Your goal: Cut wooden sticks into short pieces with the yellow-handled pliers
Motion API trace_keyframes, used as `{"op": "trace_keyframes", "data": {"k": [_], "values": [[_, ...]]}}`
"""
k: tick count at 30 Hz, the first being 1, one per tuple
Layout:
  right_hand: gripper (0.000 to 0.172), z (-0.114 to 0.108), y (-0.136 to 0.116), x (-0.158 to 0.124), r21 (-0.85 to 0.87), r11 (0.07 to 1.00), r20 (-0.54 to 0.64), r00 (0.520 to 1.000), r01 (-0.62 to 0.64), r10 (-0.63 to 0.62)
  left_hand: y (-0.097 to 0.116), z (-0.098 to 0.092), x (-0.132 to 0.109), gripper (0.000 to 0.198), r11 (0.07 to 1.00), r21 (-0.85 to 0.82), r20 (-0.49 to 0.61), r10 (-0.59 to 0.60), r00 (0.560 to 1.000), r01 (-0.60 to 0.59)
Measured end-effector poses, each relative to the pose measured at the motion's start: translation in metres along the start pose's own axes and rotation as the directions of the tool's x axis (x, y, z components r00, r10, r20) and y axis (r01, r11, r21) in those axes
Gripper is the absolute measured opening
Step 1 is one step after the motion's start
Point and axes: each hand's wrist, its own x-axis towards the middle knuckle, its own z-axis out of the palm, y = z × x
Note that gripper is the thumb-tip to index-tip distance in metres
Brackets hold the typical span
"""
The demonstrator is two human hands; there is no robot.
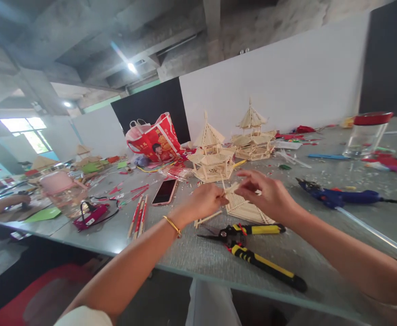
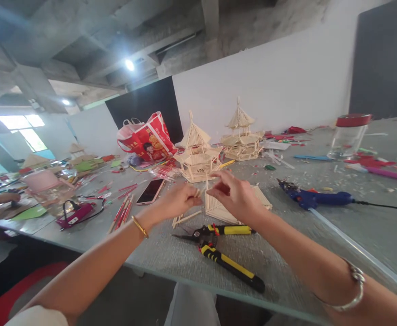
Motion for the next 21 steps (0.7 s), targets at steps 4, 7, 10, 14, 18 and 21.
{"op": "trace_keyframes", "data": {"k": [4,7,10,14,18,21], "values": [[0.032,0.001,0.005,0.002,-0.081,0.995,0.012,0.998,-0.061,0.063,-0.033,0.008,0.004,0.018,0.861,-0.441,0.063,-0.253,0.965,0.254],[0.026,0.004,0.005,0.001,-0.157,0.987,0.058,0.998,-0.029,0.038,-0.052,0.026,0.006,0.016,0.767,-0.563,0.051,-0.341,0.939,0.309],[0.023,0.007,0.003,0.000,-0.218,0.976,0.076,0.997,-0.010,0.027,-0.058,0.041,0.006,0.014,0.753,-0.563,0.042,-0.384,0.922,0.339],[0.022,0.009,0.006,-0.002,-0.276,0.961,0.104,0.994,-0.003,0.033,-0.053,0.044,0.004,0.015,0.761,-0.565,0.045,-0.359,0.932,0.320],[0.021,0.010,0.011,-0.003,-0.310,0.950,0.116,0.993,0.036,0.000,-0.047,0.040,0.003,0.015,0.792,-0.537,0.045,-0.318,0.947,0.291],[0.020,0.010,0.013,-0.003,-0.328,0.942,0.116,0.993,0.063,-0.026,-0.045,0.040,0.003,0.015,0.808,-0.513,0.038,-0.318,0.947,0.291]]}}
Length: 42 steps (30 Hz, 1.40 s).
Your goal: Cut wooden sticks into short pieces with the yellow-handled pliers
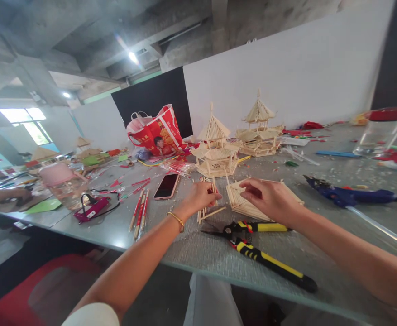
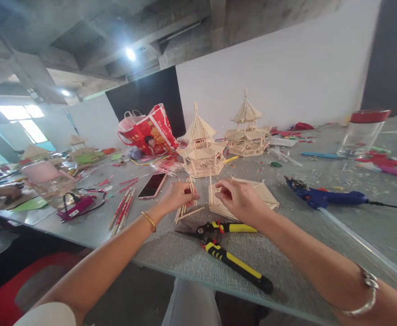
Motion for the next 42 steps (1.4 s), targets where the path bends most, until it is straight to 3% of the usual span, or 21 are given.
{"op": "trace_keyframes", "data": {"k": [8,15,19,21,25,31,35,38,42], "values": [[0.017,-0.003,-0.002,0.000,-0.059,0.995,-0.024,0.996,0.081,-0.083,0.000,0.001,0.001,0.013,0.999,-0.013,-0.004,-0.045,0.999,0.045],[0.022,-0.012,-0.018,-0.003,-0.049,0.994,0.090,0.991,0.100,-0.095,-0.009,0.003,-0.001,0.014,0.994,-0.110,-0.024,-0.029,0.999,0.026],[0.026,-0.011,-0.037,-0.002,0.052,0.996,0.157,0.984,0.077,-0.084,0.007,-0.006,-0.008,0.018,0.906,-0.407,0.075,-0.090,0.993,0.113],[0.028,-0.010,-0.044,0.001,0.118,0.993,0.218,0.974,0.032,-0.057,0.021,-0.012,-0.014,0.025,0.844,-0.524,0.114,-0.067,0.991,0.117],[0.035,-0.008,-0.049,0.007,0.250,0.963,0.358,0.934,-0.096,0.000,0.044,-0.018,-0.023,0.031,0.815,-0.579,0.117,0.034,0.993,0.040],[0.030,-0.004,-0.045,0.003,0.497,0.847,0.314,0.949,-0.191,0.029,0.051,-0.015,-0.033,0.025,0.778,-0.626,0.019,0.085,0.996,-0.054],[0.031,0.001,-0.047,-0.001,0.438,0.876,0.312,0.948,-0.203,0.064,0.044,-0.009,-0.039,0.022,0.843,-0.517,-0.131,0.091,0.987,-0.146],[0.030,-0.002,-0.047,-0.009,0.207,0.973,0.266,0.963,-0.102,0.044,0.028,-0.006,-0.033,0.015,0.946,-0.277,-0.245,0.101,0.964,-0.170],[0.027,-0.013,-0.046,-0.030,-0.132,0.990,0.300,0.954,0.049,-0.007,0.002,-0.003,-0.017,0.014,0.993,-0.016,-0.255,0.109,0.961,-0.117]]}}
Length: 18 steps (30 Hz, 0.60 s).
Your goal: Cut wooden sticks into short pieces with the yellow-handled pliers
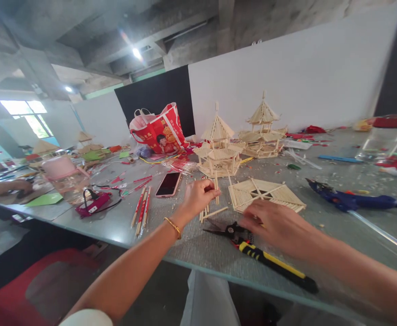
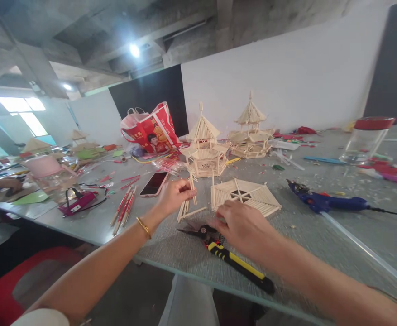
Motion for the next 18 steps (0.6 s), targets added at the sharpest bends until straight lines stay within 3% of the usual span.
{"op": "trace_keyframes", "data": {"k": [3,7,12,18], "values": [[0.024,0.000,-0.004,-0.018,-0.185,0.982,0.029,0.999,0.040,-0.036,-0.012,0.005,0.004,0.015,1.000,0.018,0.059,0.006,0.998,-0.007],[0.029,0.001,-0.012,-0.029,-0.294,0.950,0.037,0.995,0.101,-0.095,-0.012,0.010,0.000,0.014,1.000,0.017,0.111,-0.004,0.994,0.003],[0.039,0.003,-0.011,-0.030,-0.300,0.942,0.112,0.986,0.152,-0.123,-0.005,0.010,-0.003,0.011,1.000,-0.003,0.117,0.011,0.993,-0.011],[0.030,-0.001,-0.015,-0.022,-0.266,0.952,0.216,0.972,0.152,-0.095,-0.011,0.012,-0.001,0.012,0.999,-0.005,0.112,0.033,0.993,-0.033]]}}
